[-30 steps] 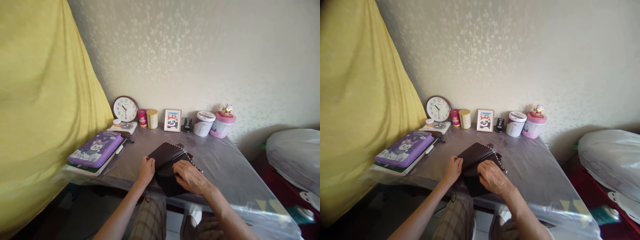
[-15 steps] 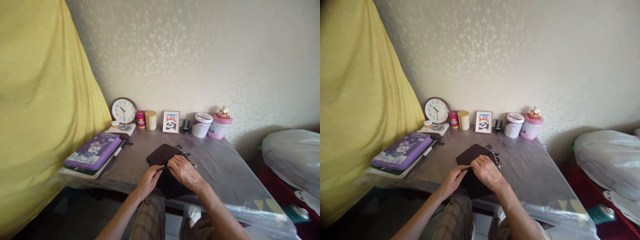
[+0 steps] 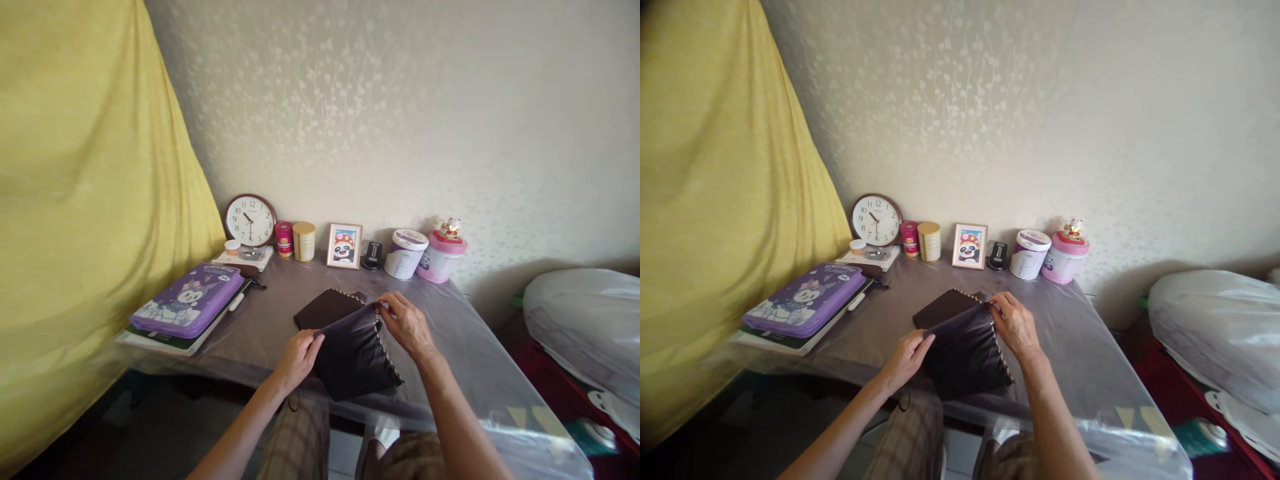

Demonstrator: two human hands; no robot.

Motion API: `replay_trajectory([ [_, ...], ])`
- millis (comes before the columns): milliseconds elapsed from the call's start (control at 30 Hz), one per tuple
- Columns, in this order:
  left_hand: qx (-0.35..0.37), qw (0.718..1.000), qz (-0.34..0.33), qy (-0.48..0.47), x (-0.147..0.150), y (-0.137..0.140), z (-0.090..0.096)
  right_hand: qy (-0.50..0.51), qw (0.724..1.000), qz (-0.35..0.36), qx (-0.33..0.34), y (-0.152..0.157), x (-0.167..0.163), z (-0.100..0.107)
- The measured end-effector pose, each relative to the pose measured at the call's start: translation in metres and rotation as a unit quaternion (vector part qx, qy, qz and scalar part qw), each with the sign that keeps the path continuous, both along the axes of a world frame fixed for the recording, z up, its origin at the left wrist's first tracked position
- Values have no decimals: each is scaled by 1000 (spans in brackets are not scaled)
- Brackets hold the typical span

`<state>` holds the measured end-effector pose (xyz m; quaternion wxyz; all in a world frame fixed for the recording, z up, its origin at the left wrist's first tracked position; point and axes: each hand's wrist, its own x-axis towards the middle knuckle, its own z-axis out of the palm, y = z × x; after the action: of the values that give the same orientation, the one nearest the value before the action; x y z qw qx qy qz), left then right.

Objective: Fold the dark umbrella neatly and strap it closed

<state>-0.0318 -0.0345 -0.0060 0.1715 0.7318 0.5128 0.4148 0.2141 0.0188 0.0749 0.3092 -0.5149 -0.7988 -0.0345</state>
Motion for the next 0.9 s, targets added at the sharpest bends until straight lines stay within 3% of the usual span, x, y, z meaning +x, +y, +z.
replay_trajectory([
  [167, 21, 996, 66, 53, -4, 10, -4, 161, 981, -19, -105, 17, -25, -18],
  [467, 9, 985, 151, 85, -11, 35, -13, 238, 966, 29, -98, 44, -52, -43],
  [667, -20, 979, 179, 97, -15, 49, -20, 216, 965, 100, -107, 59, -63, -65],
  [900, -60, 974, 186, 117, -15, 59, -24, 98, 987, 81, -101, 65, -71, -81],
])
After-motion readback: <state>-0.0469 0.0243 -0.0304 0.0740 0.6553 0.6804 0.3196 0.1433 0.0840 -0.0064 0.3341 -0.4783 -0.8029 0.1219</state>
